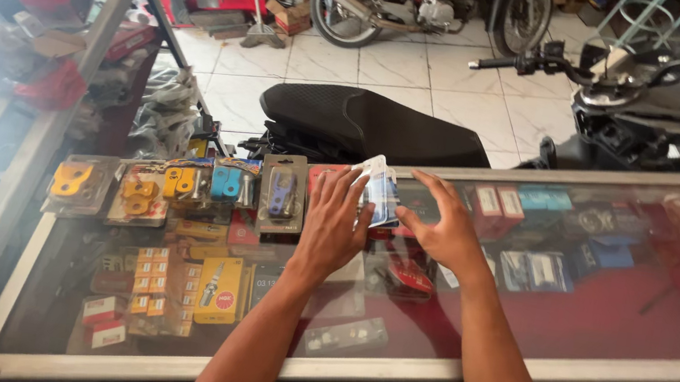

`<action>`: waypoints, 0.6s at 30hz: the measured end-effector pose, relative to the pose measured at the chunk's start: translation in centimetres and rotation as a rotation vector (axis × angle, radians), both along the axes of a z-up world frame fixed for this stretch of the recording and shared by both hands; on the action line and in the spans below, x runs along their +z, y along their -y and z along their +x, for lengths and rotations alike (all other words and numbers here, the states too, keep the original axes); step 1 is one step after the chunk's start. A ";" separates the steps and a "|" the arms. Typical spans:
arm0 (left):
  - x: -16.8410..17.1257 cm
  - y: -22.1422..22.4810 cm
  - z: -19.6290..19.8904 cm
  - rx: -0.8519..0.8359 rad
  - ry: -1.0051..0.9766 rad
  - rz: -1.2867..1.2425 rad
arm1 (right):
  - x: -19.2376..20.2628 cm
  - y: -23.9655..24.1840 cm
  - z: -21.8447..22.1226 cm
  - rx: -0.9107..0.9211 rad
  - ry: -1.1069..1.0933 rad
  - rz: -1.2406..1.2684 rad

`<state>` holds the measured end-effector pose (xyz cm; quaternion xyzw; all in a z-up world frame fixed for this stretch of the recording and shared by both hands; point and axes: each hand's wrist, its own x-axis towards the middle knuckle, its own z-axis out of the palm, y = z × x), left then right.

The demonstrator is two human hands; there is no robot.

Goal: The person picks up packaged motorcycle components from a shelf, moves them to a glass display counter, and arranges them in a row.

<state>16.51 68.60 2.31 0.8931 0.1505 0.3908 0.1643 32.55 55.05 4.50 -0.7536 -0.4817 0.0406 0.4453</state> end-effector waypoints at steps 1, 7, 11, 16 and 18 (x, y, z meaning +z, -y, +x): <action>0.2 0.4 -0.1 -0.014 -0.008 0.005 | 0.2 0.7 -0.6 -0.016 -0.002 0.010; 2.1 3.3 -0.3 -0.149 -0.009 -0.003 | 0.9 4.7 -4.9 -0.135 0.022 0.044; 3.3 6.1 -1.0 -0.281 -0.029 0.003 | 0.6 7.4 -7.8 -0.261 0.010 0.076; 4.4 9.7 -2.6 -0.455 -0.072 0.021 | 0.5 11.2 -12.0 -0.474 -0.098 0.070; 4.1 10.9 -3.2 -0.535 -0.080 -0.001 | 0.6 12.7 -13.9 -0.517 -0.088 0.077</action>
